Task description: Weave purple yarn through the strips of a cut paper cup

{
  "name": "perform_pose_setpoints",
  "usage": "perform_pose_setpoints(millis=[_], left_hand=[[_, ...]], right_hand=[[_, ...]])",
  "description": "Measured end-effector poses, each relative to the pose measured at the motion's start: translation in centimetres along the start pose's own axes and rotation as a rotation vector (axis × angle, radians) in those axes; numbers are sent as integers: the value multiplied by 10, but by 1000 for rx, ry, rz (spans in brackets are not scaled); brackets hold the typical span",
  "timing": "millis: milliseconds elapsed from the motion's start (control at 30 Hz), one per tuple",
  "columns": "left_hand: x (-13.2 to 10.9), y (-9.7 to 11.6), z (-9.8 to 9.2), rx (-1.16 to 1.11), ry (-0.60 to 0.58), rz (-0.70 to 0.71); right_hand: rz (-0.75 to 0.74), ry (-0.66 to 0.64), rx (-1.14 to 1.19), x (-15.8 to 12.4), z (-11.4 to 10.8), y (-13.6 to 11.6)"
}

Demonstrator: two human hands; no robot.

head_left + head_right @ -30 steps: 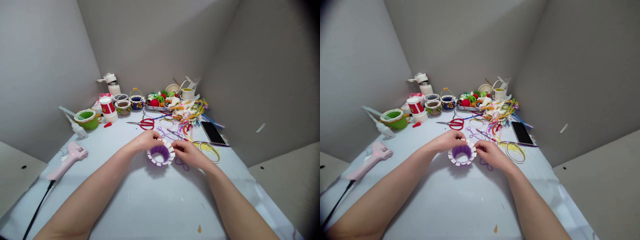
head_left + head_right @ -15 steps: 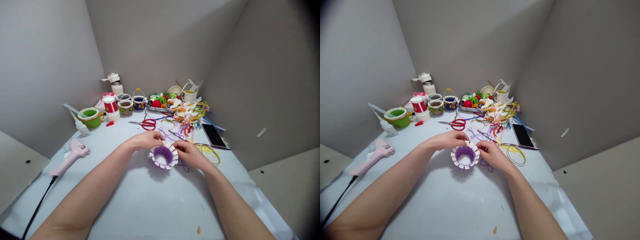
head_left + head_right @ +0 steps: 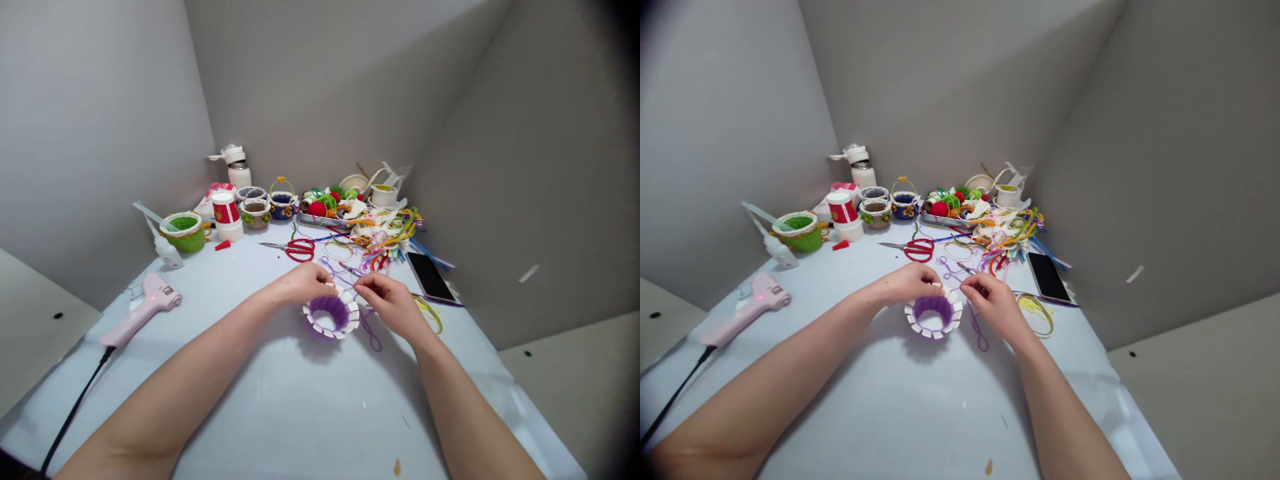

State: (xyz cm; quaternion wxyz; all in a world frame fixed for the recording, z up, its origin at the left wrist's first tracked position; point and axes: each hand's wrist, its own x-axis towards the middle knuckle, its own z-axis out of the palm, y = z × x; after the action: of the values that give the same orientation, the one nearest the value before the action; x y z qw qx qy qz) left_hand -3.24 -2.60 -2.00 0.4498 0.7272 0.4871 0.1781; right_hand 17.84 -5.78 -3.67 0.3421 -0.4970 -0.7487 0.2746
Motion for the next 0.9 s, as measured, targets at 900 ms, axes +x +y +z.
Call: perform_pose_setpoints(millis=[900], left_hand=[[-4, 4, -5, 20, -79, 31]], right_hand=[[-36, -399, 30, -2, 5, 5]])
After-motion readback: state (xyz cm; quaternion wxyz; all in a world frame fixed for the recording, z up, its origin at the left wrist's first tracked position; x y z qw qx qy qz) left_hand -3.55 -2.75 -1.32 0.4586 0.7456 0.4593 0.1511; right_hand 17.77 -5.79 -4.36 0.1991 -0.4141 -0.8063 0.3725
